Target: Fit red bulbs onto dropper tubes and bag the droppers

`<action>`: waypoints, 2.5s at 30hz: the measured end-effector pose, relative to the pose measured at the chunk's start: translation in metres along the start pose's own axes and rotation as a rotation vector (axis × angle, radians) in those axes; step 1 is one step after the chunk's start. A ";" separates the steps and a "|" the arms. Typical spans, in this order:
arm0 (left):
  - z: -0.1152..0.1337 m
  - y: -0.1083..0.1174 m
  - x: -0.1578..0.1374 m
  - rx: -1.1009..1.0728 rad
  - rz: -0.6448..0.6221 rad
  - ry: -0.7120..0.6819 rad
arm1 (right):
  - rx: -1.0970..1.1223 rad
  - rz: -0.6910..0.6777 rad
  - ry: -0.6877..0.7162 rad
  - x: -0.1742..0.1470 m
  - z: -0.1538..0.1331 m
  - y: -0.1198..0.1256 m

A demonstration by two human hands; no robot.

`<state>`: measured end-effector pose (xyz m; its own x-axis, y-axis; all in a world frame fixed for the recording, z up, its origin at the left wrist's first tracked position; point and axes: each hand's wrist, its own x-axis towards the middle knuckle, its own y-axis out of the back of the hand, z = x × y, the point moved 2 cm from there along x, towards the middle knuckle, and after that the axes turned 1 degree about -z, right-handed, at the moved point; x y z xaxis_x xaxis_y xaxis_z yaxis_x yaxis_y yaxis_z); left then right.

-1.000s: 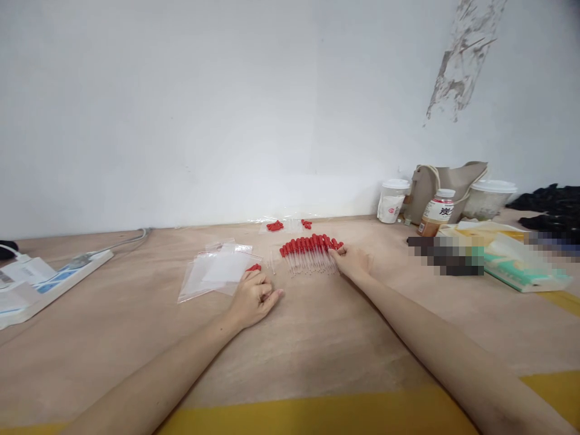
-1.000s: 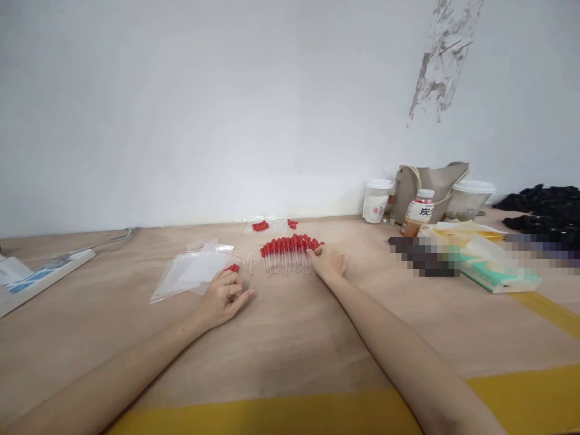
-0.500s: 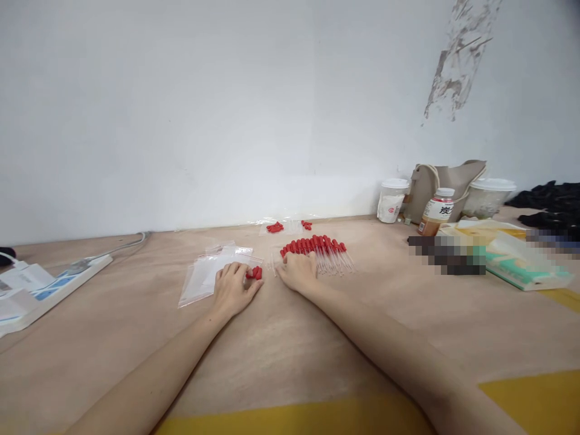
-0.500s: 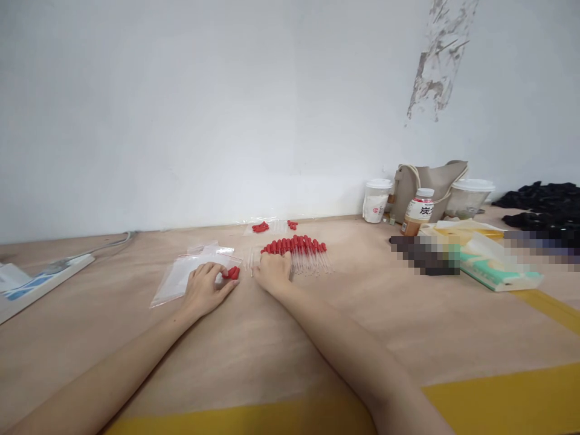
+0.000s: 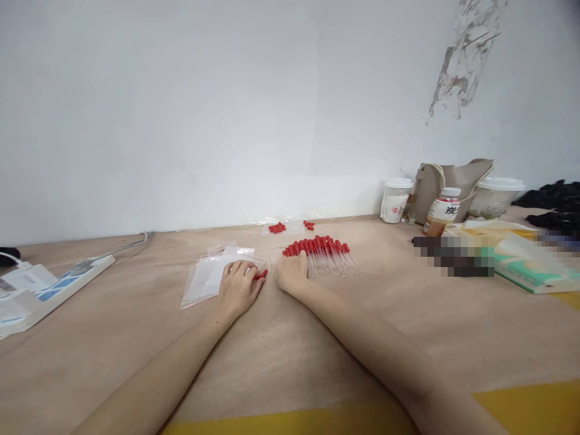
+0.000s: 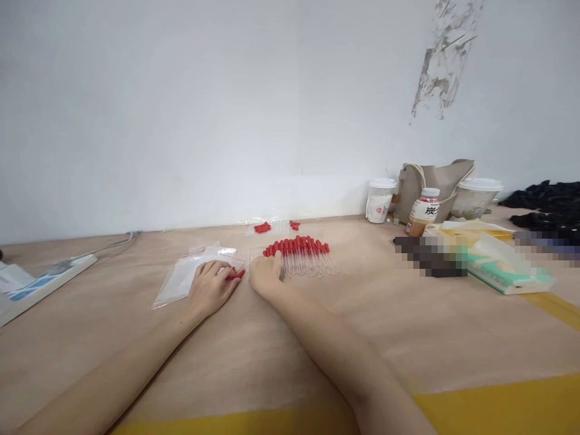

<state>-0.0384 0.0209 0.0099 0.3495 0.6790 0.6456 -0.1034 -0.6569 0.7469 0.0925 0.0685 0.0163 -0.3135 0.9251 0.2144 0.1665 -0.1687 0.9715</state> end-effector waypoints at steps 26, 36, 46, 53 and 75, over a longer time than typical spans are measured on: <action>0.046 0.007 -0.009 -0.534 -0.152 -0.071 | 0.383 0.188 0.097 -0.088 0.088 -0.007; 0.047 0.010 -0.014 -0.532 -0.142 -0.058 | 0.681 0.290 0.320 -0.099 0.081 0.004; 0.050 0.017 -0.011 -0.548 -0.096 -0.172 | 0.666 0.239 0.329 -0.100 0.078 0.005; 0.058 0.024 -0.011 -0.613 -0.091 -0.153 | 0.675 0.165 0.370 -0.098 0.078 0.011; 0.066 0.024 -0.013 -0.524 -0.136 -0.290 | 0.292 0.294 0.405 -0.110 0.073 0.014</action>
<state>0.0166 -0.0249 0.0089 0.6232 0.5804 0.5242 -0.4582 -0.2722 0.8461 0.1971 -0.0108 -0.0015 -0.5380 0.6401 0.5485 0.5335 -0.2452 0.8095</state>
